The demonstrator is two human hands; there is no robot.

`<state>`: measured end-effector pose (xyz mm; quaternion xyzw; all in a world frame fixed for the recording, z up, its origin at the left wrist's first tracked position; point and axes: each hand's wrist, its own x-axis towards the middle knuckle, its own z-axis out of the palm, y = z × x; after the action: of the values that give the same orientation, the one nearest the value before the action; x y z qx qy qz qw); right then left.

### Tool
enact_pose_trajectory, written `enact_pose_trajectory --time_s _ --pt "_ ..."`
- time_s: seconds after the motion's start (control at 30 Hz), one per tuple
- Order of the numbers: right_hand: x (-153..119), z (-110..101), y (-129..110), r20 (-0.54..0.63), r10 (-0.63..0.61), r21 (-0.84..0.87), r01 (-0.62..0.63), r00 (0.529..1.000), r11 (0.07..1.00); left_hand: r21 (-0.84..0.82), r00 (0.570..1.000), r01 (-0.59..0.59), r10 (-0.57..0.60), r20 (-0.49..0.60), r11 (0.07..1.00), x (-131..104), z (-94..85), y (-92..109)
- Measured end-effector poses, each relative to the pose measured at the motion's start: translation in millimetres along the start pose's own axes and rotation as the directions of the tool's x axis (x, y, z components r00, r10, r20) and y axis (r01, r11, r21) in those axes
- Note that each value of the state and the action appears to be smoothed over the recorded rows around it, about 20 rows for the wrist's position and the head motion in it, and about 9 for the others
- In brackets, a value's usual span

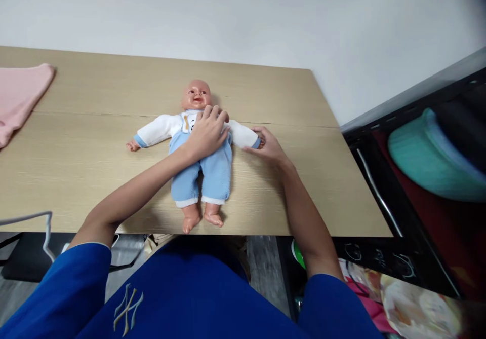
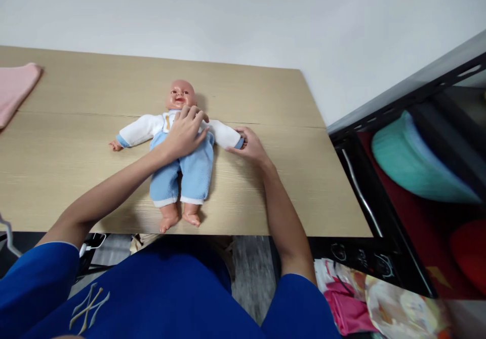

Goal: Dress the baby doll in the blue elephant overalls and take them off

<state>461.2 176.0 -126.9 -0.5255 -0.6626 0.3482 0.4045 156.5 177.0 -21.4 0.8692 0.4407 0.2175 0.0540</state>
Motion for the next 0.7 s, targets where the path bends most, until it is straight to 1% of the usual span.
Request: enact_pose_trajectory --time_s 0.1,0.17,0.27,0.37,0.47,0.57,0.63,0.7 --pt "-2 1 -7 0.024 0.028 0.083 -0.030 0.999 0.996 -0.050 0.997 -0.022 0.025 0.075 0.999 -6 -2.6 -13" --pt "-2 3 -15 -0.003 0.044 0.144 -0.043 0.999 0.989 -0.056 0.992 -0.034 0.040 0.117 0.998 -8 -1.2 -18" --pt "2 6 -31 -0.070 0.040 0.178 -0.026 0.997 0.984 -0.028 0.992 -0.036 0.039 0.121 0.999 -5 3.4 -20" --pt "9 15 -55 -0.122 0.001 0.143 0.017 0.993 0.990 0.004 0.994 -0.033 0.033 0.104 0.999 1 5.8 -14" --pt "14 33 -81 -0.137 -0.051 0.170 0.074 0.989 0.983 0.028 0.997 0.006 -0.008 0.074 1.000 7 5.0 -10" --pt "11 52 -96 -0.090 -0.112 0.248 0.131 0.990 0.960 -0.002 0.998 0.065 -0.065 0.017 0.998 8 5.7 -15" --pt "6 59 -94 -0.088 -0.174 0.284 0.192 0.981 0.940 -0.068 0.996 0.078 -0.081 -0.044 0.995 7 8.8 -23" --pt "0 63 -84 -0.119 -0.201 0.304 0.229 0.972 0.925 -0.154 0.987 0.079 -0.099 -0.124 0.985 6 13.6 -32"
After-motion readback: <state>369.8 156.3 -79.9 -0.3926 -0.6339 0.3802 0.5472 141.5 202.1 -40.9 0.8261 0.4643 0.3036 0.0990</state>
